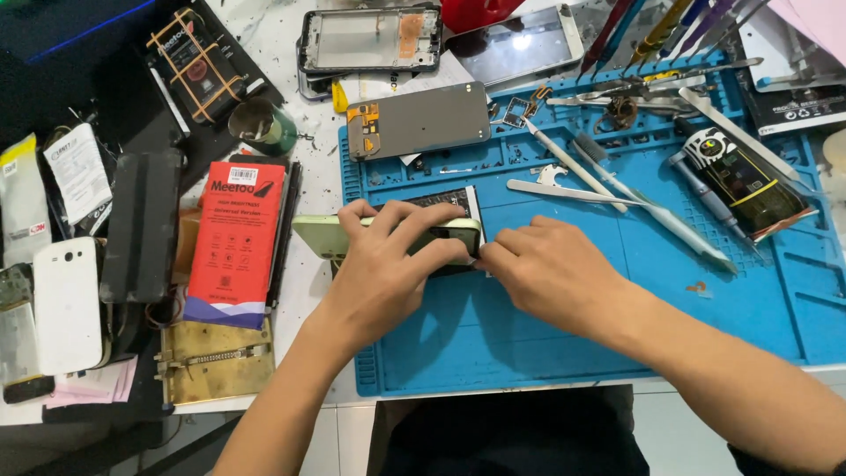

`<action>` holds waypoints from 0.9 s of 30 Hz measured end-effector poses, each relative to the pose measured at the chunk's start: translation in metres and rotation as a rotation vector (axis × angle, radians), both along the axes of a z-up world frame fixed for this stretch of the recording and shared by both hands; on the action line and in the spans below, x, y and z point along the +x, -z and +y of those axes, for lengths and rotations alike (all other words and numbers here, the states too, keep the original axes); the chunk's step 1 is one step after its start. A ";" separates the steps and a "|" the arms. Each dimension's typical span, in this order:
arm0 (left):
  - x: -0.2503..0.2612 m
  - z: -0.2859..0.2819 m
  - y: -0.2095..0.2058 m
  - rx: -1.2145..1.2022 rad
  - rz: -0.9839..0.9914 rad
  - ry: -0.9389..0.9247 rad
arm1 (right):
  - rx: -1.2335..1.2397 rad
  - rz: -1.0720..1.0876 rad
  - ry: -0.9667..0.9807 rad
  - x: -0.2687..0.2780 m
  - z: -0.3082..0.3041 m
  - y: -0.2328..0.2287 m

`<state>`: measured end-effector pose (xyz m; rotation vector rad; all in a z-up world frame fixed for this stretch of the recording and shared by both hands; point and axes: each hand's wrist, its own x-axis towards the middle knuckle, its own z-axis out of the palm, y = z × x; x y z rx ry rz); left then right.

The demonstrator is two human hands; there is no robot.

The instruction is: The person removes the back cover of a green smartphone using a prying tool, then detaches the internal battery. They peel off protective film from a new back cover and prepare it for installation.

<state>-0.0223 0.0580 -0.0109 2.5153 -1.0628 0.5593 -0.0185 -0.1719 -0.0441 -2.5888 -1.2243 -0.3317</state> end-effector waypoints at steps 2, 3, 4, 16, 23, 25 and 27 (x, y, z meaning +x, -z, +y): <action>0.001 0.000 0.001 -0.009 0.029 0.007 | 0.001 0.014 0.005 0.000 0.000 0.000; 0.002 0.000 0.002 -0.020 0.036 0.003 | -0.004 0.020 0.007 0.001 0.000 0.001; 0.003 0.001 0.003 -0.031 0.043 -0.001 | -0.008 0.027 0.008 0.001 0.000 0.001; 0.004 0.005 -0.001 0.018 -0.088 0.090 | -0.170 0.554 0.374 0.034 -0.050 -0.039; 0.015 0.009 0.002 0.007 0.061 0.130 | -0.049 0.588 0.600 0.044 -0.065 -0.044; 0.019 0.007 0.002 -0.039 0.168 0.121 | -0.079 0.400 0.545 0.048 -0.074 -0.028; 0.023 0.007 0.000 -0.036 0.224 0.116 | -0.061 0.246 0.508 0.047 -0.074 -0.020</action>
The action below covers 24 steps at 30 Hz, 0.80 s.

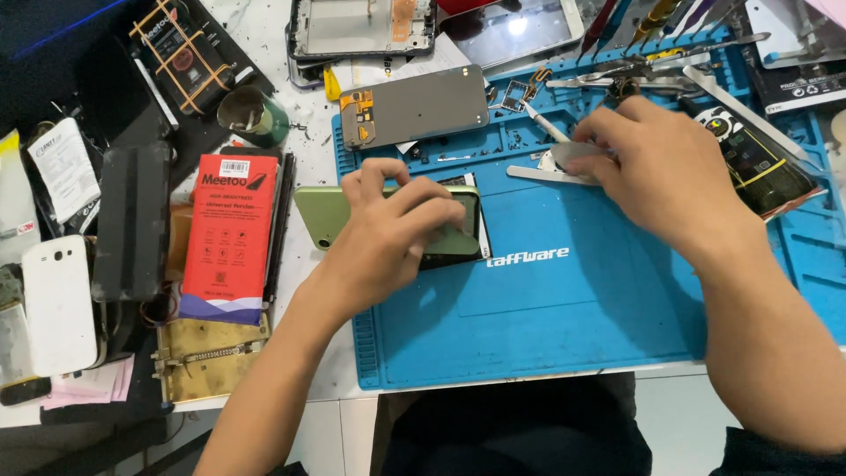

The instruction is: The person removes the back cover of a green smartphone using a prying tool, then detaches the internal battery. They peel off protective film from a new back cover and prepare it for installation.

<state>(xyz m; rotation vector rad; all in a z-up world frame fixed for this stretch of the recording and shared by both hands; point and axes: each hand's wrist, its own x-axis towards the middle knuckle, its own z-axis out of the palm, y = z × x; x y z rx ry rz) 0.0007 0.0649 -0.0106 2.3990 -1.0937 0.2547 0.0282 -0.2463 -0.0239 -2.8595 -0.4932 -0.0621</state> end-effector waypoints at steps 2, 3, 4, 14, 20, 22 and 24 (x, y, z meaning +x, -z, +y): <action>0.005 -0.001 -0.002 0.007 0.051 -0.003 | -0.016 -0.157 -0.043 -0.003 0.007 -0.001; 0.007 -0.001 -0.003 0.015 0.098 -0.006 | 0.120 -0.151 -0.092 -0.006 0.014 -0.005; 0.009 -0.001 -0.004 0.023 0.145 -0.008 | 0.258 -0.146 -0.140 -0.009 0.021 -0.009; 0.005 0.000 -0.037 -0.309 0.222 -0.199 | 0.878 0.388 -0.306 -0.035 0.070 -0.022; -0.011 -0.030 -0.057 -0.606 0.230 -0.356 | 1.110 0.159 -0.316 -0.043 0.071 -0.033; -0.020 -0.045 -0.060 -0.741 0.290 -0.499 | 1.117 0.101 -0.322 -0.044 0.066 -0.035; -0.023 -0.054 -0.054 -0.795 0.285 -0.495 | 0.996 0.038 -0.286 -0.043 0.059 -0.037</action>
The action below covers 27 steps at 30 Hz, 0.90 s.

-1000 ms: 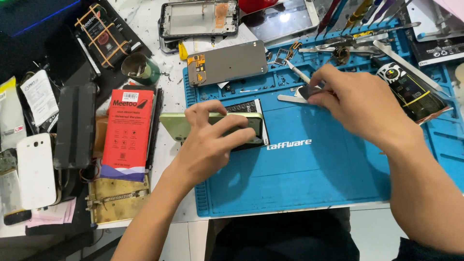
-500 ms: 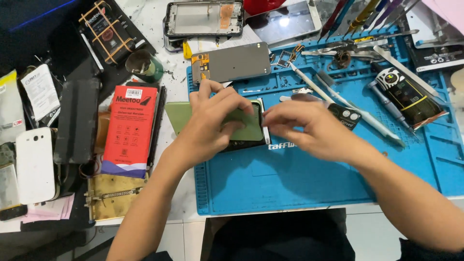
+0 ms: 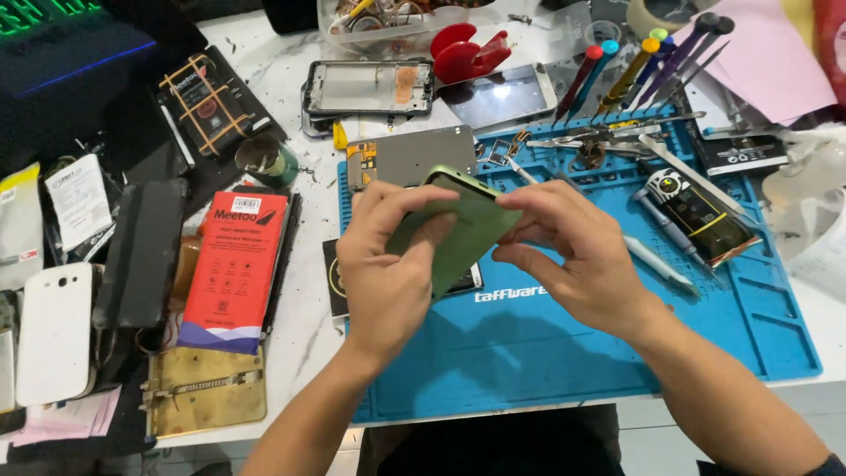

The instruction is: The person removes the back cover of a green smartphone using a prying tool, then detaches the internal battery. They peel off protective film from a new back cover and prepare it for installation.

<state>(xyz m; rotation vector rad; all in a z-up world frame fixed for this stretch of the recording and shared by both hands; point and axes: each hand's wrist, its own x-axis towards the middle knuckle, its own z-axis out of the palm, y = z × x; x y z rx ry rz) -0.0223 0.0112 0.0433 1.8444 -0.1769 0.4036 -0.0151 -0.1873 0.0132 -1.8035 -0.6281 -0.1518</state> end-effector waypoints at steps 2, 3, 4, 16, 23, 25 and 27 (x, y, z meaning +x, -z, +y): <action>-0.001 -0.005 0.007 -0.050 -0.008 -0.016 | -0.114 -0.044 0.055 0.001 -0.005 -0.001; 0.000 -0.006 0.010 -0.077 0.002 -0.003 | -0.163 -0.106 0.070 0.002 -0.007 0.000; 0.001 -0.005 0.014 -0.100 0.014 0.007 | -0.208 -0.166 0.083 0.003 -0.007 0.001; 0.001 -0.001 0.031 -0.014 -0.105 0.137 | -0.272 -0.335 0.151 0.003 -0.005 0.002; 0.002 0.009 0.036 -0.081 -0.123 0.176 | -0.274 -0.516 0.163 0.005 -0.004 0.020; 0.003 0.010 0.040 -0.119 -0.143 0.181 | -0.288 -0.549 0.139 0.007 -0.008 0.028; 0.004 0.011 0.042 -0.140 -0.137 0.173 | -0.271 -0.555 0.112 0.010 -0.008 0.030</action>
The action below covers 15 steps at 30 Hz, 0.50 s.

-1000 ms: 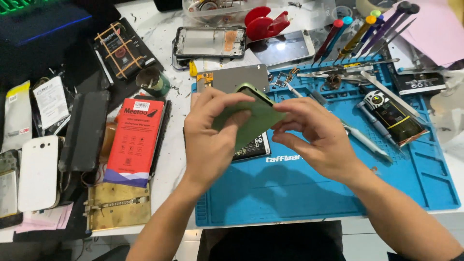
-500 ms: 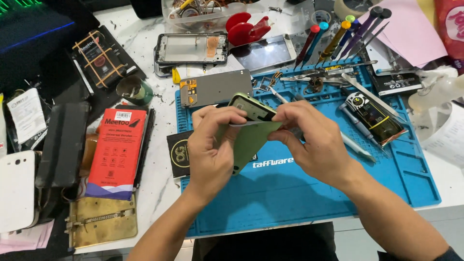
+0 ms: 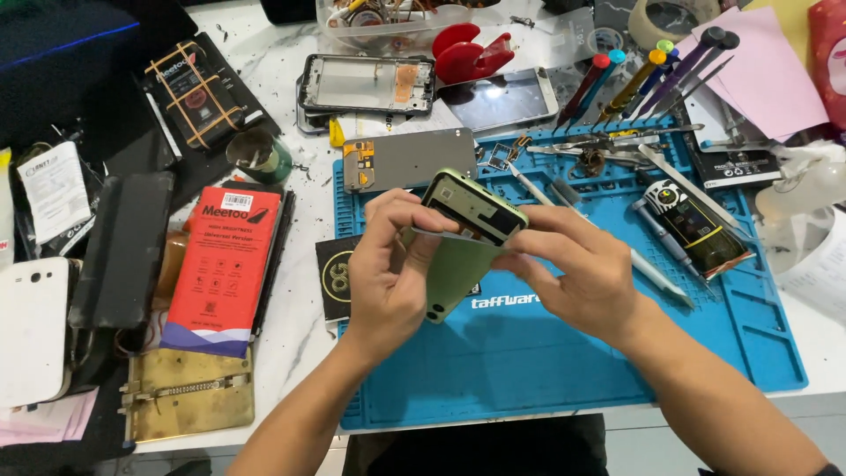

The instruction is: The person removes the back cover of a green smartphone using a prying tool, then detaches the internal battery. They peel off protective film from a new back cover and prepare it for installation.

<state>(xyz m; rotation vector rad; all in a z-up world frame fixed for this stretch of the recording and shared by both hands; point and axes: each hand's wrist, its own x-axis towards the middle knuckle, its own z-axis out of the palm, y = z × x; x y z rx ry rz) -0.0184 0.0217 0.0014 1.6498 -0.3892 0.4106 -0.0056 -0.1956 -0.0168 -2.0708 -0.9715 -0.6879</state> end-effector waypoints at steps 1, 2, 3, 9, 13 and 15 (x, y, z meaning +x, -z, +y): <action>0.001 0.000 0.001 -0.020 0.009 -0.001 | 0.010 -0.002 -0.026 0.001 -0.001 0.001; 0.002 -0.001 0.001 -0.023 0.008 -0.003 | 0.007 -0.002 -0.028 -0.001 0.005 -0.007; 0.003 -0.003 0.001 -0.049 -0.023 0.011 | 0.083 0.062 -0.015 -0.003 0.011 -0.015; 0.006 -0.002 0.004 -0.125 -0.033 0.047 | 0.287 0.341 -0.106 -0.008 0.012 -0.021; 0.005 -0.003 0.005 -0.133 -0.022 0.058 | 0.493 0.669 -0.204 -0.004 0.002 -0.012; 0.006 -0.005 0.007 -0.128 -0.034 0.082 | 0.564 0.804 -0.294 -0.002 0.008 -0.012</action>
